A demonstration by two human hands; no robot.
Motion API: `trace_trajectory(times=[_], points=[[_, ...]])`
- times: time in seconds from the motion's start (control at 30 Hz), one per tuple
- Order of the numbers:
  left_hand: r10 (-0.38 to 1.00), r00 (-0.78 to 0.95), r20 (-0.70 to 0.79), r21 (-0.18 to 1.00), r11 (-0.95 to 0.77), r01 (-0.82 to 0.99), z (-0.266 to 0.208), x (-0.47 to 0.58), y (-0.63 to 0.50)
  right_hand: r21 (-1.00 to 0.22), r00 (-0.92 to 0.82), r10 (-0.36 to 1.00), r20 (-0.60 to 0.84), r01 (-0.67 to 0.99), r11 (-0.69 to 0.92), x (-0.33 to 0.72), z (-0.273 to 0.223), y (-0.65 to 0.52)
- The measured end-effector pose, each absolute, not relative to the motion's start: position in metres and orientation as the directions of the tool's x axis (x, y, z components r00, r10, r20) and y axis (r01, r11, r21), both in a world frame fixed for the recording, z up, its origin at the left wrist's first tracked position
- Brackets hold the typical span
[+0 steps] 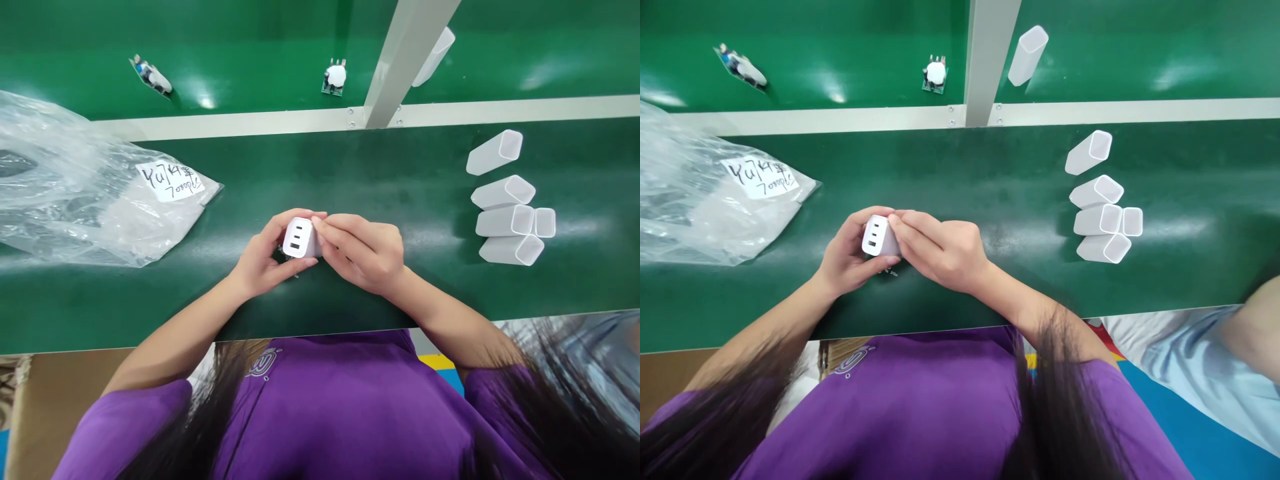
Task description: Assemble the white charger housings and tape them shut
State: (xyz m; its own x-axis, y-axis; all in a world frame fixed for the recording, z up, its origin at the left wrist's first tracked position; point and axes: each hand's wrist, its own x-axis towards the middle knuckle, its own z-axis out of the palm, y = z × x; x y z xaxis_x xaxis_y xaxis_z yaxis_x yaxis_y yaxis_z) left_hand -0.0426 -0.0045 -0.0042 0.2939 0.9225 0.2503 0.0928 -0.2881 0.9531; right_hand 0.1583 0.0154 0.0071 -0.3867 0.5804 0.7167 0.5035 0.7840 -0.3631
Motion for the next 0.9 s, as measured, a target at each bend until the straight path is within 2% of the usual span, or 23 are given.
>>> trace_trajectory(times=[0.1, 0.17, 0.2, 0.27, 0.37, 0.43, 0.53, 0.63, 0.7, 0.77, 0.83, 0.9], points=[[0.946, 0.287, 0.151, 0.959, -0.210, 0.190, -0.001, -0.049, -0.005, -0.340, -0.437, 0.569, 0.697, 0.497, 0.798, 0.161, 0.007, 0.013], [0.955, 0.279, 0.099, 0.962, -0.163, 0.218, 0.000, -0.052, -0.005, -0.370, -0.439, 0.561, 0.702, 0.448, 0.814, 0.160, 0.009, 0.013], [0.957, 0.277, 0.087, 0.966, -0.149, 0.211, 0.001, -0.053, -0.005, -0.429, -0.422, 0.585, 0.692, 0.412, 0.804, 0.160, 0.010, 0.013], [0.957, 0.280, 0.077, 0.980, -0.124, 0.156, 0.002, -0.053, -0.005, -0.636, -0.374, 0.706, 0.601, 0.311, 0.706, 0.158, 0.013, 0.014], [0.950, 0.311, 0.026, 0.998, -0.008, -0.061, 0.002, -0.050, -0.004, -0.931, -0.307, 0.908, 0.286, 0.135, 0.339, 0.157, 0.016, 0.022], [0.935, 0.351, -0.051, 0.963, 0.139, -0.231, 0.002, -0.046, -0.003, -0.998, -0.242, 0.968, 0.060, 0.019, 0.066, 0.158, 0.013, 0.032], [0.913, 0.385, -0.134, 0.872, 0.293, -0.391, 0.005, -0.041, 0.002, -0.956, -0.176, 0.958, -0.225, -0.148, -0.252, 0.162, 0.004, 0.048], [0.918, 0.364, -0.160, 0.838, 0.321, -0.441, 0.008, -0.038, 0.006, -0.852, -0.237, 0.879, -0.413, -0.240, -0.465, 0.163, 0.001, 0.055], [0.926, 0.343, -0.156, 0.845, 0.305, -0.439, 0.009, -0.038, 0.008, -0.807, -0.330, 0.834, -0.442, -0.260, -0.531, 0.162, 0.005, 0.053], [0.933, 0.329, -0.144, 0.860, 0.283, -0.426, 0.007, -0.037, 0.007, -0.828, -0.422, 0.829, -0.368, -0.257, -0.499, 0.160, 0.010, 0.046], [0.936, 0.319, -0.149, 0.872, 0.276, -0.403, 0.005, -0.037, 0.006, -0.909, -0.433, 0.874, -0.218, -0.237, -0.344, 0.157, 0.013, 0.036], [0.931, 0.327, -0.164, 0.879, 0.288, -0.380, 0.002, -0.034, 0.002, -0.980, -0.361, 0.931, -0.054, -0.159, -0.119, 0.153, 0.012, 0.026]])
